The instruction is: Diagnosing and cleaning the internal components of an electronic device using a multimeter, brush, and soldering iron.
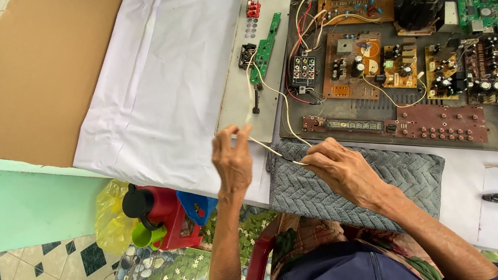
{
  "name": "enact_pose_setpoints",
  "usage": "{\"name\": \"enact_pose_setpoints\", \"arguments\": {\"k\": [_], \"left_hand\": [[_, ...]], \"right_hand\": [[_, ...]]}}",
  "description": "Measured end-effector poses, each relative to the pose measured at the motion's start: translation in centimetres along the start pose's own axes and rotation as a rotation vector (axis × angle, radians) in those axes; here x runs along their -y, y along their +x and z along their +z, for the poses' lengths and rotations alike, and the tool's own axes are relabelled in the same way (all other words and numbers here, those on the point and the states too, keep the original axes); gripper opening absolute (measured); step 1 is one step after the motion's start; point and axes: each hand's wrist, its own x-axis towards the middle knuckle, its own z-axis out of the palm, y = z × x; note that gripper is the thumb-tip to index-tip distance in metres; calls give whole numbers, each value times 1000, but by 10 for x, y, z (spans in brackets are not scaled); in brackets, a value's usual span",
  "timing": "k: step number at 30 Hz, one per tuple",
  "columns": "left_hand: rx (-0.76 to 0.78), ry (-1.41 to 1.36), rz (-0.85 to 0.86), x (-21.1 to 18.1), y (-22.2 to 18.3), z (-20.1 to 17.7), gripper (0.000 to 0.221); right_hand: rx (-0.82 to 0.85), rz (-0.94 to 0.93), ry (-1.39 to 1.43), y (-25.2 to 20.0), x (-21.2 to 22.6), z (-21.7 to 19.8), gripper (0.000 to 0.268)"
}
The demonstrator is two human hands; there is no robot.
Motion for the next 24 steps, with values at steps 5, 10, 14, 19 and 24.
{"name": "enact_pose_setpoints", "arguments": {"k": [5, 10, 14, 19, 24], "left_hand": [[-119, 142, 72, 13, 19, -33, 16], [-103, 146, 55, 20, 22, -46, 15], [-105, 142, 47, 27, 18, -47, 13], [-124, 42, -33, 43, 19, -43, 16], [-211, 3, -37, 66, 28, -29, 18]], "right_hand": [[36, 14, -168, 10, 3, 2, 12], [148, -21, -197, 10, -2, 20, 17], [221, -97, -194, 15, -2, 46, 25], [219, -136, -162, 27, -5, 65, 31], [181, -201, -204, 35, -10, 73, 37]]}}
